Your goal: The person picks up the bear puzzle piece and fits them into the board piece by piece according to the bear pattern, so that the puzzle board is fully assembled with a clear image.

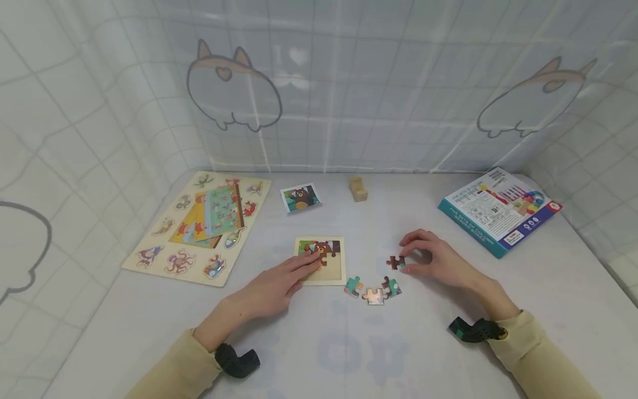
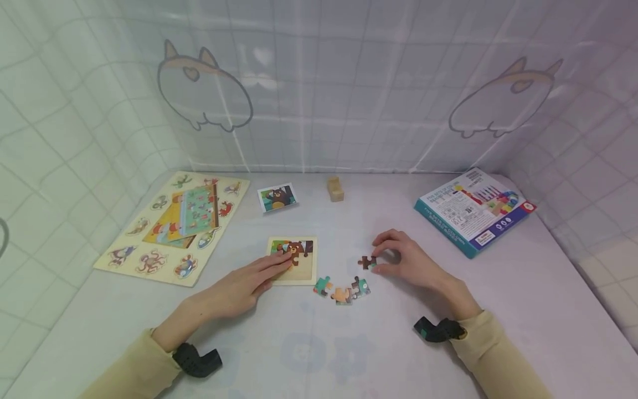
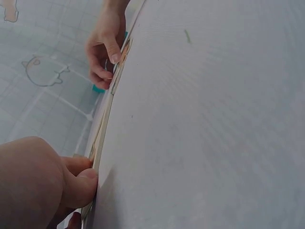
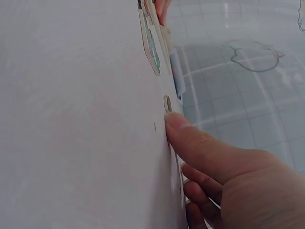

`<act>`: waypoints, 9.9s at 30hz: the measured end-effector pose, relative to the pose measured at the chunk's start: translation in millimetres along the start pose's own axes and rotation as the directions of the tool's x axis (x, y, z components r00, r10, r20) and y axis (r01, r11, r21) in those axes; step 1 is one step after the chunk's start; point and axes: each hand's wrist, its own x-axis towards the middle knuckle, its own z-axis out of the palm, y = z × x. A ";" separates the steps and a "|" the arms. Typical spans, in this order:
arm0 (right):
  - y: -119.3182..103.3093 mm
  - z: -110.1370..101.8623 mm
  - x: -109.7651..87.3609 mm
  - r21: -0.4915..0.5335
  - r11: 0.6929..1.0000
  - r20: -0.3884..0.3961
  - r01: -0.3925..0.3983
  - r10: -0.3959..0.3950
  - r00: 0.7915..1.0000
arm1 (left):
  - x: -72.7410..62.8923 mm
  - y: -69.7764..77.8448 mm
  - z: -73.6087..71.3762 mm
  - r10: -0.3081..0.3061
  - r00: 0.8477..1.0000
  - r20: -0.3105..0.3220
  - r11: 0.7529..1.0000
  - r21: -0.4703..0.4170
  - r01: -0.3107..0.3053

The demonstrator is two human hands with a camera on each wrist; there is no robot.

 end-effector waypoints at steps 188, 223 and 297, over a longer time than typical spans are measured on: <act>-76.3 56.6 42.7 -0.081 0.988 0.086 0.130 -0.123 0.989 | 11.3 5.4 4.7 0.080 0.996 0.050 0.985 0.152 -0.087; -73.9 60.7 25.9 -0.057 0.995 0.075 0.087 -0.083 0.994 | 12.7 3.3 3.7 0.047 0.998 0.050 0.998 0.037 -0.049; -114.3 94.6 78.2 -0.052 0.974 0.074 0.221 -0.217 0.973 | -6.1 -16.7 5.8 -0.135 0.984 -0.119 0.978 -0.177 0.113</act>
